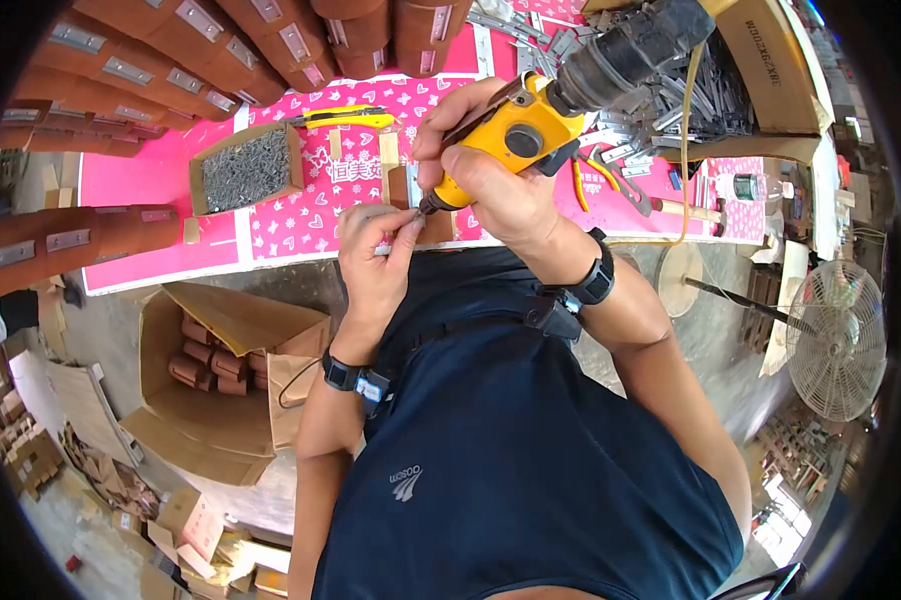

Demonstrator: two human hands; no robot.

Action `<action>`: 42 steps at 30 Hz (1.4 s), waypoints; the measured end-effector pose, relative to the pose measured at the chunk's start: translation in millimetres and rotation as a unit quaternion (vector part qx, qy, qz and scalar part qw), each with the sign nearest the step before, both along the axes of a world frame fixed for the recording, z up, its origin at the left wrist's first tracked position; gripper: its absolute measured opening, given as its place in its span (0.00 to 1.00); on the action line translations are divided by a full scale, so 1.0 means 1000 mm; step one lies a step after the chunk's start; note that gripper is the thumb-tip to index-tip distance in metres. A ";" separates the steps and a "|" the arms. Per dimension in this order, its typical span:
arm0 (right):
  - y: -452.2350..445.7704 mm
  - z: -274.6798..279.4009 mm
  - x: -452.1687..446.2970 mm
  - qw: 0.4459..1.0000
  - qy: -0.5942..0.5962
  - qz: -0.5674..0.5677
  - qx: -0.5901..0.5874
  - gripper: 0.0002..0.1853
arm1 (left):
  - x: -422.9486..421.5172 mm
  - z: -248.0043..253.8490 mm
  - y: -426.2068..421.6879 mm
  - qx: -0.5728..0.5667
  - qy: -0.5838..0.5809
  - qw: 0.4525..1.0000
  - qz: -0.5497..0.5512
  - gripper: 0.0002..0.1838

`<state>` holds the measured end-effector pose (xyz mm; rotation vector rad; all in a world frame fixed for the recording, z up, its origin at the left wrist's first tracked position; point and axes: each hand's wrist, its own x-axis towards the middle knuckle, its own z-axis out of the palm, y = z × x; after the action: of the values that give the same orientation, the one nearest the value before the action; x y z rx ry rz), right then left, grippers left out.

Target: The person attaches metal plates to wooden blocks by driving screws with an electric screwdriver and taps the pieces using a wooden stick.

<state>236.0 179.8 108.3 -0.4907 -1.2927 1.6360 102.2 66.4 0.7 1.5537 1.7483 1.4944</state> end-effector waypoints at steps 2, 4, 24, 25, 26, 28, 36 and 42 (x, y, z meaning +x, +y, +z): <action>-0.001 0.000 -0.001 1.000 -0.004 0.010 -0.021 0.15 | 0.000 -0.001 0.000 0.004 -0.020 1.000 -0.001 0.07; -0.001 -0.001 -0.003 1.000 -0.005 0.014 -0.017 0.15 | 0.001 -0.003 -0.001 0.006 -0.026 1.000 0.002 0.07; -0.005 -0.001 -0.010 0.998 0.034 0.035 -0.033 0.14 | 0.000 -0.001 -0.004 -0.006 -0.058 0.998 0.008 0.07; -0.006 0.000 -0.010 0.999 0.016 0.032 -0.027 0.14 | 0.000 -0.002 -0.004 -0.003 -0.055 0.998 0.009 0.07; -0.007 0.001 -0.010 0.999 -0.003 0.030 -0.020 0.13 | 0.000 -0.003 -0.005 0.000 -0.052 0.999 0.010 0.07; -0.009 0.000 -0.011 0.999 -0.014 0.029 -0.021 0.13 | 0.000 -0.003 -0.004 0.006 -0.043 0.999 0.010 0.07; -0.013 -0.001 -0.013 0.997 -0.065 0.034 -0.001 0.12 | 0.002 -0.009 -0.005 0.004 -0.040 0.999 0.018 0.08; -0.010 -0.004 -0.016 0.999 -0.036 0.030 -0.008 0.14 | -0.001 -0.016 -0.004 0.018 -0.054 0.998 0.024 0.07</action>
<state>220.0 169.7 104.1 -0.5286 -1.3594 1.6942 101.2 62.4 -14.9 1.4295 1.7192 1.6096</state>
